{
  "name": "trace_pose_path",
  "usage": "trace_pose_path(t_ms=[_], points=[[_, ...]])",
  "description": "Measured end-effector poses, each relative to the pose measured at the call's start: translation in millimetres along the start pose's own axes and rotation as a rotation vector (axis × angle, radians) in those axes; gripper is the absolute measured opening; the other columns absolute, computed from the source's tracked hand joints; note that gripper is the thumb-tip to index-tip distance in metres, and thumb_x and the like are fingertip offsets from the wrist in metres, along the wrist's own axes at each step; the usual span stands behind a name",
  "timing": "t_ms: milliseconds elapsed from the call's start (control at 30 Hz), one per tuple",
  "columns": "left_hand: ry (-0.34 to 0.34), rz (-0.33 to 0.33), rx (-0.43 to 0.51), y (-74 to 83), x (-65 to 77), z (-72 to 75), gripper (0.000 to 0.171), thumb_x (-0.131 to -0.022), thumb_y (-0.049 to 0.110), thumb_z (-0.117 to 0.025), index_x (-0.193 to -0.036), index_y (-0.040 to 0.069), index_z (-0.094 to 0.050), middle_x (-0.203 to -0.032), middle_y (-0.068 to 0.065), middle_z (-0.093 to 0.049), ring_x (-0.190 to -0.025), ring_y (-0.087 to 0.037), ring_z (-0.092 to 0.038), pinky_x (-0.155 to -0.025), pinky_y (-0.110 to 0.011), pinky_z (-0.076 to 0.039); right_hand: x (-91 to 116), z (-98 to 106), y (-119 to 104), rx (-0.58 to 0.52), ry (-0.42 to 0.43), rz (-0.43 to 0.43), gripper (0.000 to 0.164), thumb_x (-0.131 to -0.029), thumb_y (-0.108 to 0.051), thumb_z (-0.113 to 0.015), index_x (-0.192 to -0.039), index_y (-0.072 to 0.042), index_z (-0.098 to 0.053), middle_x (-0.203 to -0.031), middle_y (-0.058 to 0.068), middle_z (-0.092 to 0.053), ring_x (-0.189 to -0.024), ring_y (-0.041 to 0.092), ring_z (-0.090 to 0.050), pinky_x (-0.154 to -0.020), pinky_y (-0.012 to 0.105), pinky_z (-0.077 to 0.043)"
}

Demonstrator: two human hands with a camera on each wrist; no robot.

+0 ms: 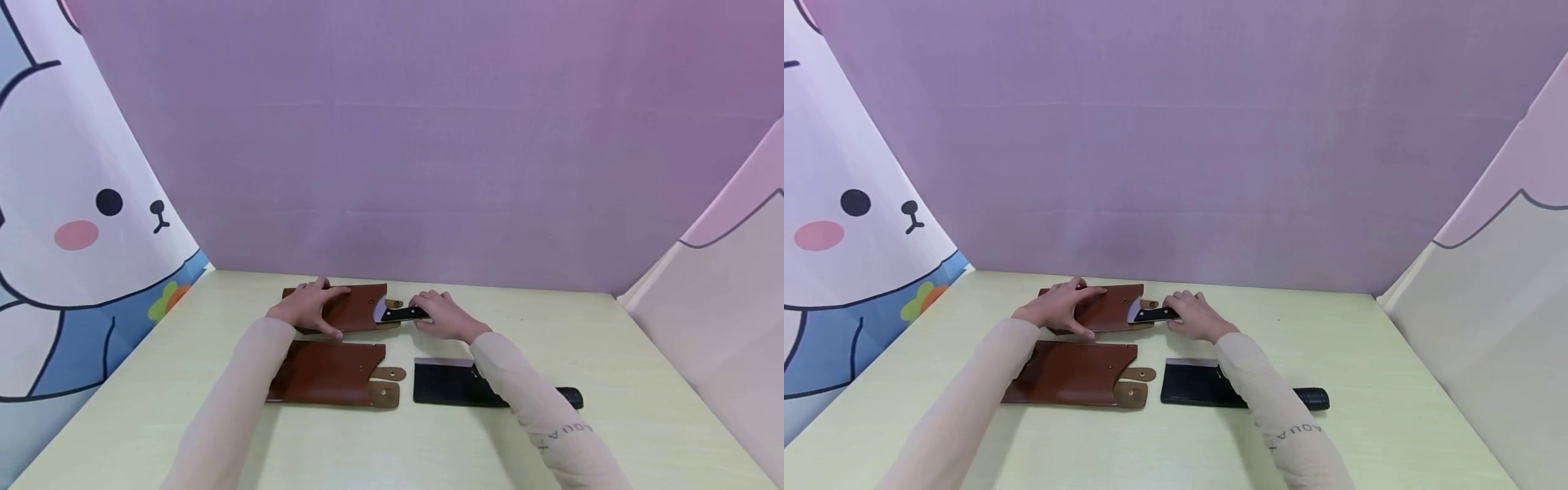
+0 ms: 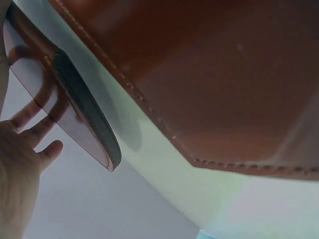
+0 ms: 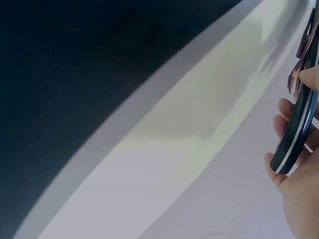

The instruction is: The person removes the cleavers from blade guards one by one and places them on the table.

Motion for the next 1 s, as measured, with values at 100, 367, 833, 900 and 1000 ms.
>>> trace_pose_path(t_ms=[100,367,833,900,1000], points=[[0.002,-0.007,-0.010,1.0,-0.4,1.1,0.096,-0.059,0.066,-0.071,-0.141,0.027,-0.036,-0.121,-0.014,-0.041,-0.104,-0.027,-0.046,-0.091,-0.051,-0.035,1,3,0,0.003,0.013,0.010,0.023,-0.086,-0.020,-0.059,-0.107,-0.012,-0.058,-0.099,0.001,-0.059,-0.090,0.017,-0.049,-0.083,0.042,-0.036],[0.007,-0.023,-0.034,7.2,0.7,8.4,0.097,-0.059,0.068,-0.069,-0.141,0.027,-0.036,-0.118,-0.014,-0.042,-0.101,-0.028,-0.046,-0.092,-0.051,-0.036,7,8,0,-0.011,0.036,0.038,0.021,-0.086,-0.017,-0.060,-0.106,-0.011,-0.058,-0.098,0.001,-0.059,-0.087,0.016,-0.048,-0.078,0.039,-0.036],[0.039,-0.049,-0.076,14.4,7.1,17.1,0.097,-0.059,0.070,-0.068,-0.140,0.028,-0.037,-0.116,-0.013,-0.042,-0.100,-0.027,-0.045,-0.089,-0.049,-0.038,18,13,-2,-0.057,0.125,0.103,0.023,-0.084,-0.015,-0.060,-0.105,-0.007,-0.058,-0.099,0.004,-0.059,-0.090,0.019,-0.050,-0.076,0.038,-0.036],[0.037,-0.047,-0.075,14.1,7.5,17.2,0.097,-0.058,0.071,-0.068,-0.140,0.029,-0.036,-0.116,-0.013,-0.042,-0.101,-0.027,-0.045,-0.090,-0.049,-0.038,18,12,-1,-0.065,0.109,0.084,0.023,-0.084,-0.016,-0.060,-0.106,-0.008,-0.058,-0.100,0.003,-0.059,-0.091,0.018,-0.049,-0.077,0.037,-0.035],[0.035,-0.046,-0.072,13.5,7.7,16.8,0.098,-0.058,0.071,-0.068,-0.140,0.029,-0.036,-0.116,-0.012,-0.041,-0.100,-0.026,-0.044,-0.089,-0.048,-0.039,18,10,0,-0.055,0.096,0.063,0.022,-0.085,-0.017,-0.061,-0.106,-0.011,-0.058,-0.099,0.000,-0.058,-0.090,0.016,-0.047,-0.076,0.033,-0.033]])
Point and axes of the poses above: each hand's wrist, its own x-axis away from the middle knuckle, its own z-axis out of the back of the hand, y = z × x, the point moved 4 cm from there along -x, towards the middle knuckle
